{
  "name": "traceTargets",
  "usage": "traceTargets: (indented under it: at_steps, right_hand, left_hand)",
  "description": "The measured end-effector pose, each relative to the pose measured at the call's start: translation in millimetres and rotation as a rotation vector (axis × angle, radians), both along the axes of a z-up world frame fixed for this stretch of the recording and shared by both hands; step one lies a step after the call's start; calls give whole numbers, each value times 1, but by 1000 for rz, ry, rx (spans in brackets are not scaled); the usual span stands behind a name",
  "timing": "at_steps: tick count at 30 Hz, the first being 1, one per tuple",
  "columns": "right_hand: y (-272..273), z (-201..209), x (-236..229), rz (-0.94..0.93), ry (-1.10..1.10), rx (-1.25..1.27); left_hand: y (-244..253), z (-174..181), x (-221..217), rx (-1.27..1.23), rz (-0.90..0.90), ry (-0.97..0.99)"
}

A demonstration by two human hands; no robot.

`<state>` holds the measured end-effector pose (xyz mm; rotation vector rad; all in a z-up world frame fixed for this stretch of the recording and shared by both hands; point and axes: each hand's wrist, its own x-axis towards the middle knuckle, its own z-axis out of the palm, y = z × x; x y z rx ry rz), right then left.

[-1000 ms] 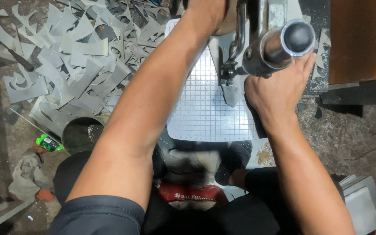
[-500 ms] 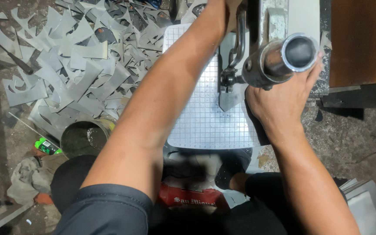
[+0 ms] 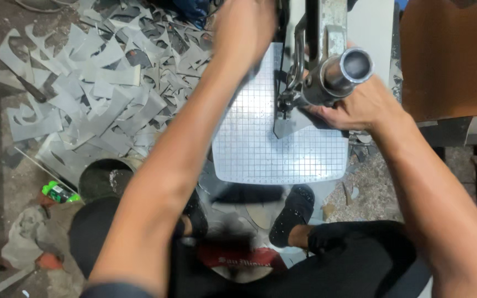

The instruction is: The person sits on the floor and uses a vertical cutting machine to cut shapes from white sheets. They repeatedly position the sheet under the blade, guide it through the cut, and remove the finished piece to continue with the next sheet.

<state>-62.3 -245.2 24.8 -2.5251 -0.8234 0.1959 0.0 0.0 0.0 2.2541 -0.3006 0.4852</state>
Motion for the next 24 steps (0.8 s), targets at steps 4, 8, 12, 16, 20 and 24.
traceTargets:
  at_steps: [4,8,12,16,20,24]
  right_hand:
    - [-2,-13,-6,-119,-88,-111]
    - [4,-14,-26,-116,-239,42]
    - [15,-9,-46,-193,-278,41]
    - [24,-11,-58,-315,-260,7]
    - [31,-15,-73,-440,-286,-39]
    - [50,-17,-97,-598,-250,-84]
  left_hand:
    - [33,9,-149,349,-149,208]
    - [7,4,-213,425,-224,260]
    - [-3,13,-213,478,-143,261]
    - [-13,16,-209,559,-71,233]
    - [-28,8,-207,745,-26,259]
    - [-29,6,-197,759,-16,235]
